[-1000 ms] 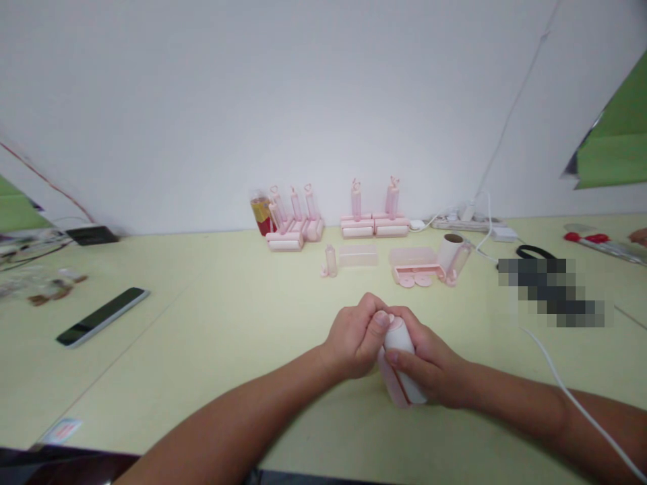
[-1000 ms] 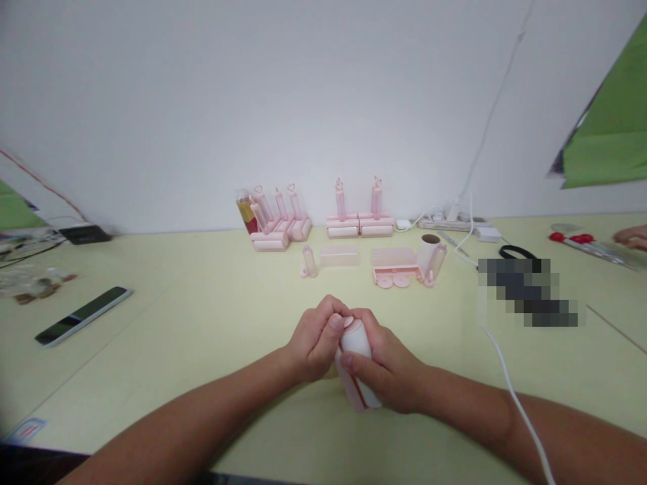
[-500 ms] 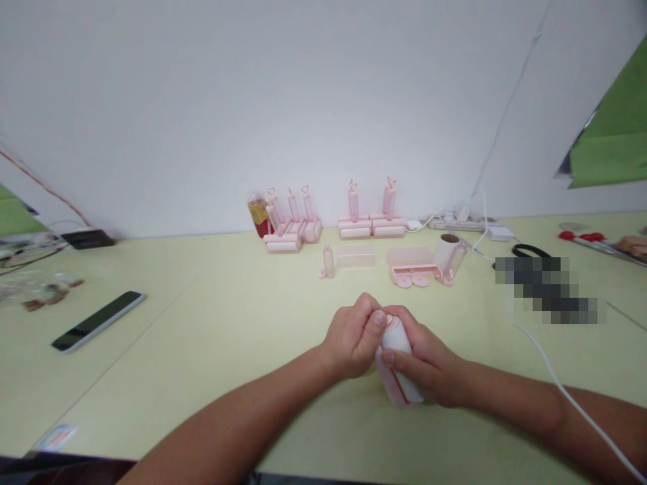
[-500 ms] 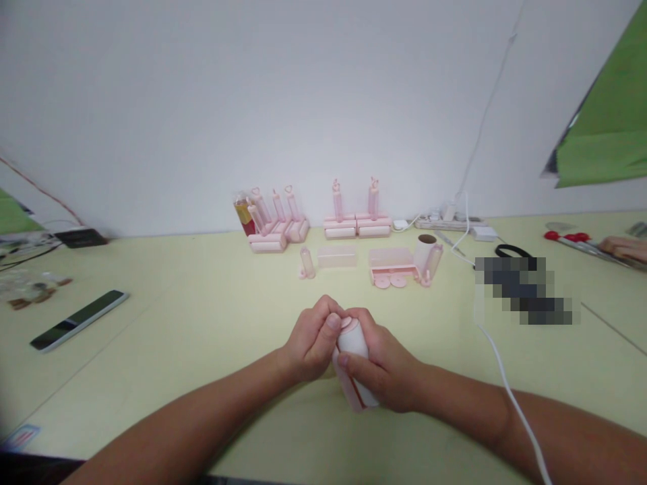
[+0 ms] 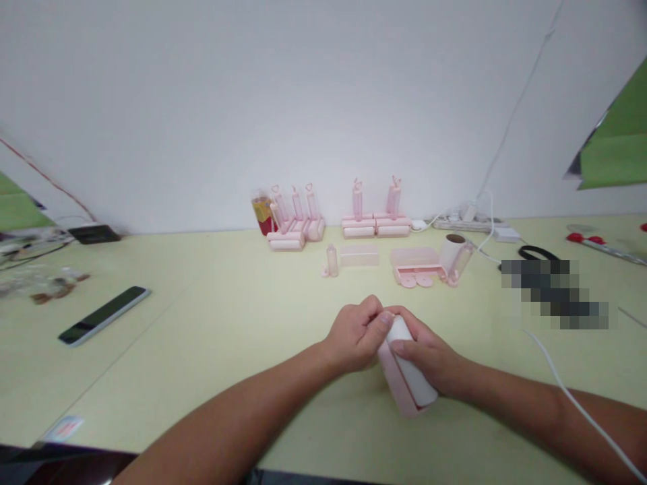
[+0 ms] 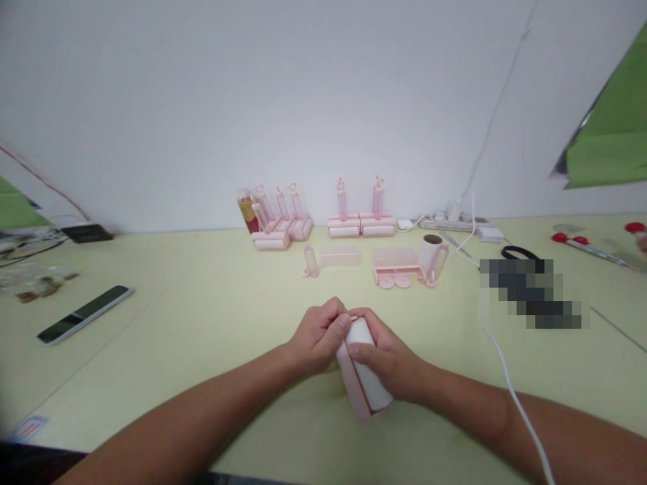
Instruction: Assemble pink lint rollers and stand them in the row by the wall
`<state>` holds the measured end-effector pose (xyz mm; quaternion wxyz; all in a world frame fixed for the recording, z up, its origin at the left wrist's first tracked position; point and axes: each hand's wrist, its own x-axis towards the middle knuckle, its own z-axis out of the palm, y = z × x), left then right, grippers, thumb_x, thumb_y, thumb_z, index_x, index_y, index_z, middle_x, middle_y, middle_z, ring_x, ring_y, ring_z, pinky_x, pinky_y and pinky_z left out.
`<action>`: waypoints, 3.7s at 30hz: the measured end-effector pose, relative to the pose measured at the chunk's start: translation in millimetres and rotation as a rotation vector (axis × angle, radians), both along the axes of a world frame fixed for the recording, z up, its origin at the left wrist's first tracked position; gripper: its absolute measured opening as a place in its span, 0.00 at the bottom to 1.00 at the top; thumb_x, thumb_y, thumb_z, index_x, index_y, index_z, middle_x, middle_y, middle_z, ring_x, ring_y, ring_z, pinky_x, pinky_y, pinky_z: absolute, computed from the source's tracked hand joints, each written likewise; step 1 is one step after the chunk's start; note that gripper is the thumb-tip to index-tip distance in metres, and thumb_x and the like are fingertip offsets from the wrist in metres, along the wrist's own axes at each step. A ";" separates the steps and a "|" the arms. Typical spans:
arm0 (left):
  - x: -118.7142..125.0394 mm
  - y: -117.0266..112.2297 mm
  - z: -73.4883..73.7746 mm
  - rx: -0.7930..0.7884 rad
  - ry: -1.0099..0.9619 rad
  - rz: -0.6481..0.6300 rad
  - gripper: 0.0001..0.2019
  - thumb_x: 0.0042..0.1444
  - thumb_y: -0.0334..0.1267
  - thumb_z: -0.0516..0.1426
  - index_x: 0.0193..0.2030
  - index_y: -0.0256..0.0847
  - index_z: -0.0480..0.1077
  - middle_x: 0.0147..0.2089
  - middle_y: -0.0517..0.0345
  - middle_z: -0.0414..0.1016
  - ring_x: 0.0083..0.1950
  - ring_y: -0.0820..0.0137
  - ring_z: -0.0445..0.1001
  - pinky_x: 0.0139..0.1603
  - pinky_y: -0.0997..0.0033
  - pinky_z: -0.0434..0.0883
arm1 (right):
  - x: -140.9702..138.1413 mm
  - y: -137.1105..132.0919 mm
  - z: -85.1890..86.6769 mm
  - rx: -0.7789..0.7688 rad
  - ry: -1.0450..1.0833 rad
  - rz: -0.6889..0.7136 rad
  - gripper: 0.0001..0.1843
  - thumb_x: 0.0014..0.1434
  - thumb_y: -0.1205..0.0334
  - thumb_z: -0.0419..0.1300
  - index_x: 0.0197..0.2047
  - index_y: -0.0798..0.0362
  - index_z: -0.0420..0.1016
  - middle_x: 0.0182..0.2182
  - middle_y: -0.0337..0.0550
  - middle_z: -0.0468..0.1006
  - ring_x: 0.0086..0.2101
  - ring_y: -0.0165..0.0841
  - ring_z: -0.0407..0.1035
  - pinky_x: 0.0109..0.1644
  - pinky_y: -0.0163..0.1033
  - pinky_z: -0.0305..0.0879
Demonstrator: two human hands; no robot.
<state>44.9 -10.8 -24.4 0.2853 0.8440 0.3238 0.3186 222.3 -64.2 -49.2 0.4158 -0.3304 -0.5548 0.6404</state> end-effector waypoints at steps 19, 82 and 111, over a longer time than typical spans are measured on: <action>-1.6 15.0 -4.3 -0.165 -0.113 0.030 0.20 0.67 0.53 0.45 0.34 0.38 0.63 0.29 0.63 0.65 0.31 0.73 0.64 0.31 0.73 0.60 | -1.4 8.8 0.0 -0.057 0.066 -0.126 0.27 0.59 0.51 0.61 0.58 0.48 0.59 0.37 0.40 0.73 0.29 0.31 0.65 0.29 0.34 0.60; -36.1 24.0 49.7 0.014 0.248 -0.165 0.11 0.59 0.44 0.58 0.44 0.39 0.69 0.34 0.59 0.71 0.33 0.73 0.67 0.35 0.74 0.64 | 14.8 35.8 7.9 -0.413 0.403 -0.408 0.15 0.54 0.58 0.62 0.45 0.51 0.68 0.25 0.39 0.74 0.21 0.32 0.65 0.24 0.36 0.61; -36.5 26.7 46.2 0.303 0.386 -0.183 0.14 0.61 0.39 0.56 0.53 0.42 0.71 0.39 0.55 0.70 0.35 0.72 0.69 0.37 0.73 0.65 | 10.9 34.0 -1.5 -0.212 0.265 -0.476 0.23 0.51 0.58 0.67 0.50 0.48 0.70 0.32 0.36 0.75 0.29 0.32 0.68 0.30 0.35 0.62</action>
